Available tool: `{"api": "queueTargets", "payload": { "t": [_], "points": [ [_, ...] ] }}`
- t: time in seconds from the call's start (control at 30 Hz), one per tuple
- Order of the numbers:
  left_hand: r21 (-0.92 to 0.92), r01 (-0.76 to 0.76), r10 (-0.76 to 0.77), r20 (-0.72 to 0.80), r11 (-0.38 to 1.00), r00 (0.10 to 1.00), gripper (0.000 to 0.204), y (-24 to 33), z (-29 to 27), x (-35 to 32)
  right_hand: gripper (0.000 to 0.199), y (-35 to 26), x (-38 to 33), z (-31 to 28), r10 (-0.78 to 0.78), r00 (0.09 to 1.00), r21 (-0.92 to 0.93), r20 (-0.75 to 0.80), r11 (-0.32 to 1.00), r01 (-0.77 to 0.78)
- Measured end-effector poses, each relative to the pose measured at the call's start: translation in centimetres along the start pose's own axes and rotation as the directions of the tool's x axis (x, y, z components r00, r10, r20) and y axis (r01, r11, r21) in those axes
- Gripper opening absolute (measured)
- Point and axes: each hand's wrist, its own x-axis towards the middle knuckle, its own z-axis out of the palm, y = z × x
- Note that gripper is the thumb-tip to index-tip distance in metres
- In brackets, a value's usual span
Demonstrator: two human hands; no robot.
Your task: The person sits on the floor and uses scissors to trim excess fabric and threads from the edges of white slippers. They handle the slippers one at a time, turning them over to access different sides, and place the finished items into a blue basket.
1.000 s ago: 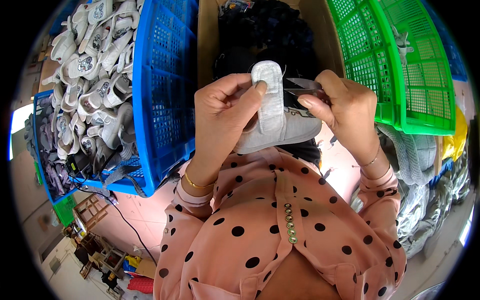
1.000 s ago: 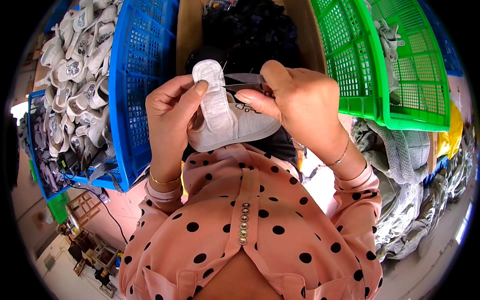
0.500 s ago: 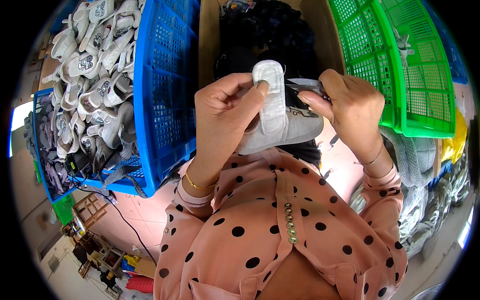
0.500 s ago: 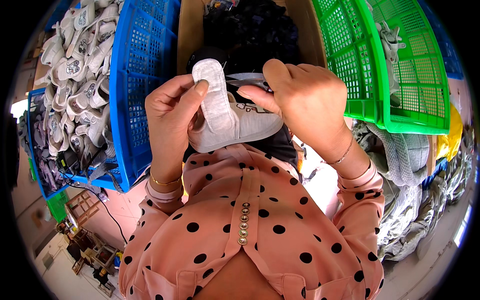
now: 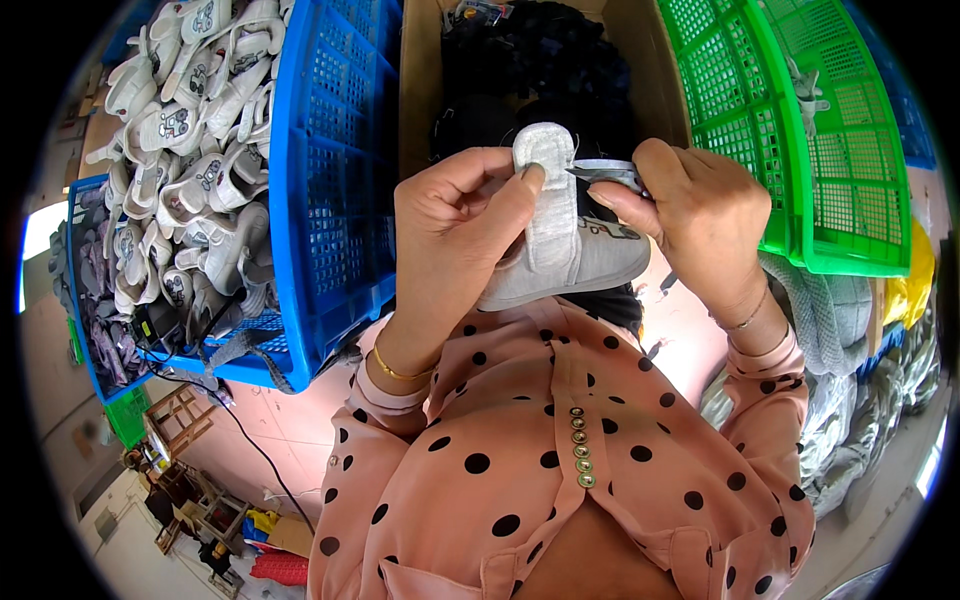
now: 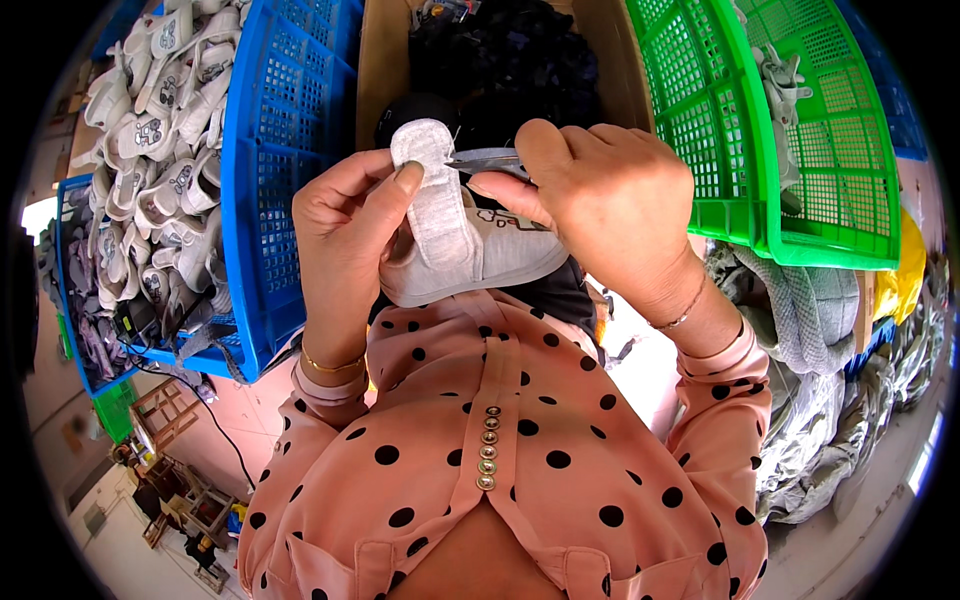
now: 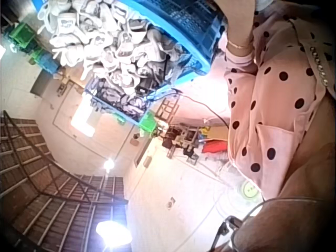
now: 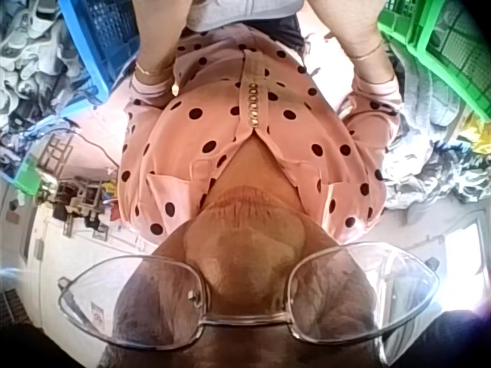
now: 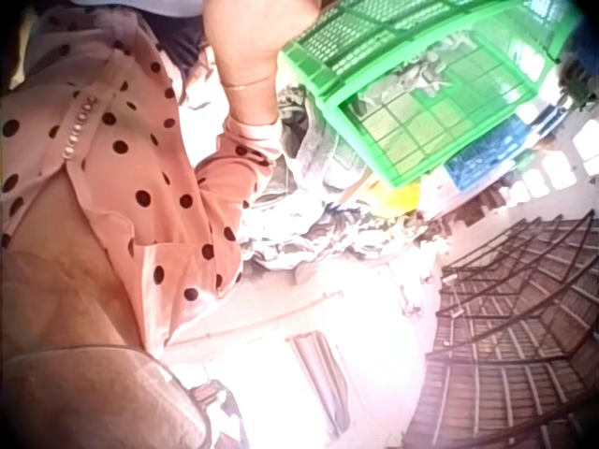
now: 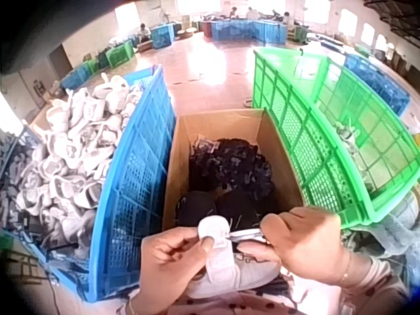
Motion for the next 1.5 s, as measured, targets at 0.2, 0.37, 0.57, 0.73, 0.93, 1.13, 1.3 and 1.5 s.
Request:
{"api": "queueTargets", "payload": {
  "t": [0.2, 0.37, 0.57, 0.73, 0.93, 1.13, 1.3, 1.5],
  "points": [
    [0.005, 0.004, -0.004, -0.003, 1.0, 1.0, 0.011, -0.1, 0.1, -0.2, 0.042, -0.1, 0.3, -0.6, -0.025, 0.999, -0.042, 0.042, 0.999, 0.027],
    [0.052, 0.01, -0.01, -0.004, 0.999, 1.0, 0.011, -0.6, -0.1, -0.1, 0.041, 1.6, 0.1, 0.0, 0.306, 0.921, 0.444, 0.24, 0.809, -0.384],
    [0.124, -0.053, 0.049, 0.03, 0.991, 0.998, 0.011, -0.7, 0.3, -0.2, 0.037, 0.3, 0.3, 3.0, 0.244, 0.961, 0.358, 0.128, 0.892, -0.275],
    [0.144, 0.003, -0.011, 0.061, 0.99, 0.998, 0.014, -0.4, -0.5, 0.7, 0.027, 4.3, 1.3, 3.8, 0.391, 0.92, 0.395, 0.007, 0.844, -0.362],
    [0.142, -0.033, 0.027, 0.039, 0.989, 0.999, 0.016, -1.7, -1.6, 1.5, 0.02, 5.3, 0.8, 6.1, 0.504, 0.864, 0.321, -0.026, 0.822, -0.47],
    [0.135, -0.005, -0.006, 0.078, 0.991, 0.997, 0.019, -2.1, -2.0, 2.7, 0.026, -0.3, -0.1, 2.5, 0.159, 0.904, 0.792, 0.397, 0.437, -0.425],
    [0.073, 0.006, -0.014, 0.102, 0.997, 0.995, 0.022, -2.2, -1.6, 2.8, 0.024, 0.3, 1.0, 3.0, 0.037, 0.789, 0.778, 0.613, 0.143, -0.611],
    [0.211, 0.059, -0.113, 0.253, 0.976, 0.961, 0.026, -2.4, -2.5, 2.3, 0.024, 0.9, 1.6, 3.3, 0.085, 0.702, 0.697, 0.707, 0.091, -0.712]
  ]
}}
